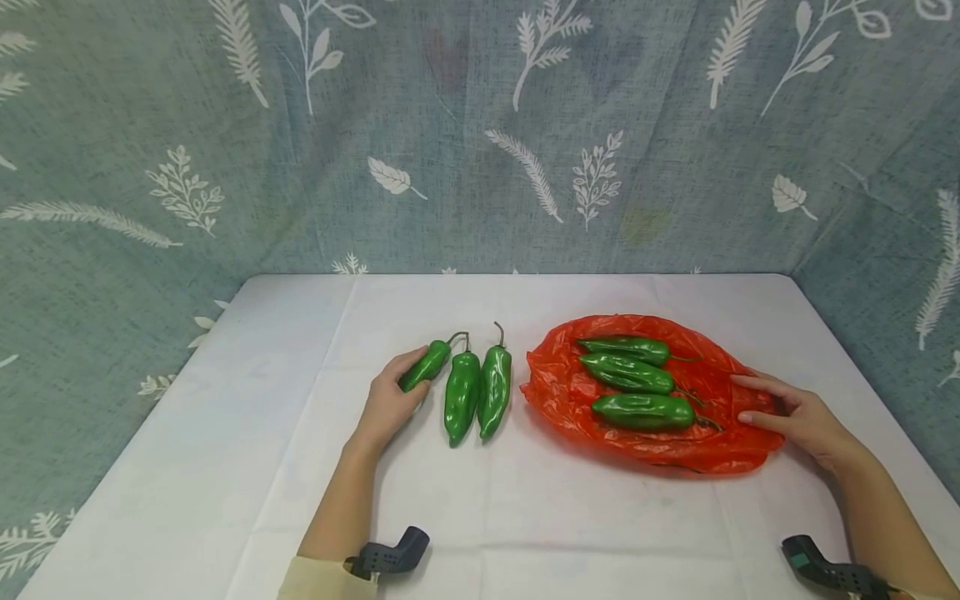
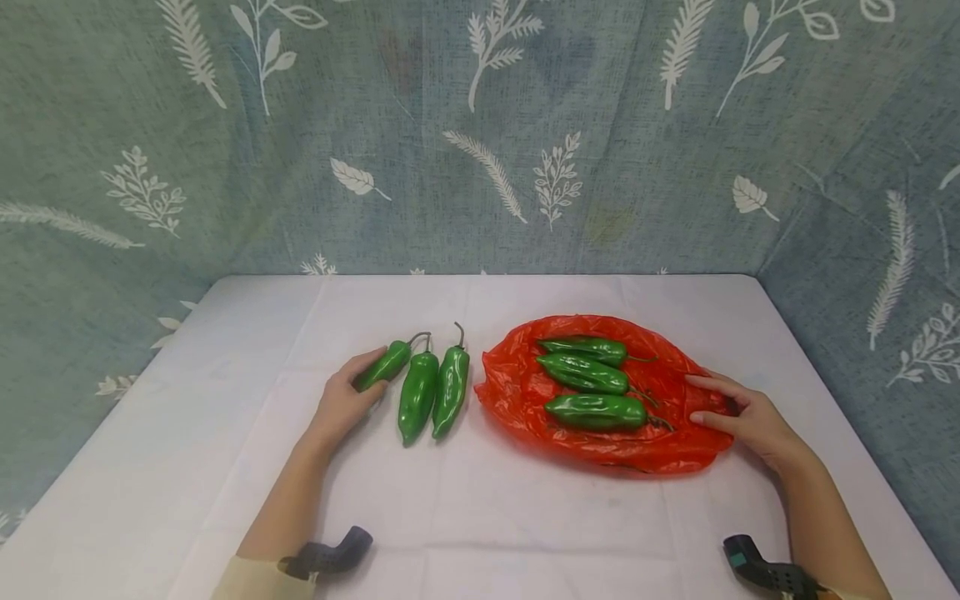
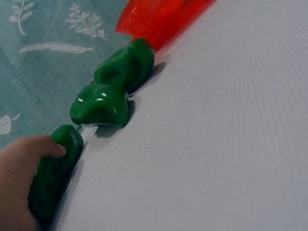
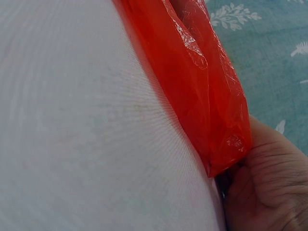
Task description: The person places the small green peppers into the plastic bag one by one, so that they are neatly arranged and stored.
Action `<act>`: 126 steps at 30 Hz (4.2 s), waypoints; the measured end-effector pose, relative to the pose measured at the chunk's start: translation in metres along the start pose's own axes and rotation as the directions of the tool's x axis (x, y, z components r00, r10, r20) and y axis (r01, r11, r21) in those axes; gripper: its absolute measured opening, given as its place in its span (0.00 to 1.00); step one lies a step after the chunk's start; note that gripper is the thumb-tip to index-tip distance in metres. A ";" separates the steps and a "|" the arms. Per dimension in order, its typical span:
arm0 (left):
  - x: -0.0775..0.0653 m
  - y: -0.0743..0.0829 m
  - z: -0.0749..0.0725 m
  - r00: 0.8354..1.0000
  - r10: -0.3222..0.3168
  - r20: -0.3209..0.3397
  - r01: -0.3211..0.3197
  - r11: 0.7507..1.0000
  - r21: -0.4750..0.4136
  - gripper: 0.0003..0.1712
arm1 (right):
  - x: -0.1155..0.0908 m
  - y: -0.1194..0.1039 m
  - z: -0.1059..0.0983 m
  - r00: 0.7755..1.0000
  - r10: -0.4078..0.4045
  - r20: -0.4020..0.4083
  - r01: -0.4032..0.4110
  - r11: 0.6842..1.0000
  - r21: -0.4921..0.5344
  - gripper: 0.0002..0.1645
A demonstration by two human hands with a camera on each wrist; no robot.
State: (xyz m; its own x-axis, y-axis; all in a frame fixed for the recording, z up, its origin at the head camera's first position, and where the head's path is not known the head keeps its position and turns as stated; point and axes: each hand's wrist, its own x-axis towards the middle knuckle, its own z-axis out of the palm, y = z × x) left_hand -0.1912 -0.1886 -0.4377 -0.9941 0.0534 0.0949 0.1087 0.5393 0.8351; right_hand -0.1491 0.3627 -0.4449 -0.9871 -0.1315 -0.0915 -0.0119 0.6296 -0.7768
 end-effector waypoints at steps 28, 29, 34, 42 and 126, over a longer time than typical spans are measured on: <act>-0.002 -0.004 0.000 0.988 0.011 -0.154 0.000 0.997 0.073 0.27 | -0.002 -0.002 0.000 1.000 0.001 -0.003 -0.001 1.000 0.029 0.33; -0.002 -0.004 -0.001 0.988 -0.002 -0.156 0.012 0.998 0.063 0.27 | -0.002 -0.002 0.000 1.000 0.002 -0.002 -0.002 1.000 0.028 0.33; 0.000 -0.002 -0.003 0.986 -0.069 -0.152 0.068 0.998 -0.010 0.28 | -0.002 -0.002 0.000 1.000 0.001 0.000 -0.001 0.999 0.032 0.33; 0.002 0.017 -0.010 0.989 -0.098 -0.112 0.087 0.991 -0.101 0.28 | 0.000 -0.007 0.000 1.000 0.009 0.008 -0.009 1.000 0.023 0.34; 0.076 0.167 0.156 0.842 0.304 0.446 -0.243 0.951 -0.190 0.25 | 0.000 -0.003 -0.003 1.000 -0.002 -0.011 0.002 1.000 0.019 0.34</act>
State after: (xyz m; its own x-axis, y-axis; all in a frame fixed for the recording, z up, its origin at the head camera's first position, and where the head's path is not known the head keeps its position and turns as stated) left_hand -0.2497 0.0365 -0.3754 -0.8067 0.5838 0.0919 0.3462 0.3407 0.8741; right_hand -0.1498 0.3628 -0.4404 -0.9888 -0.1237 -0.0832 -0.0105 0.6146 -0.7888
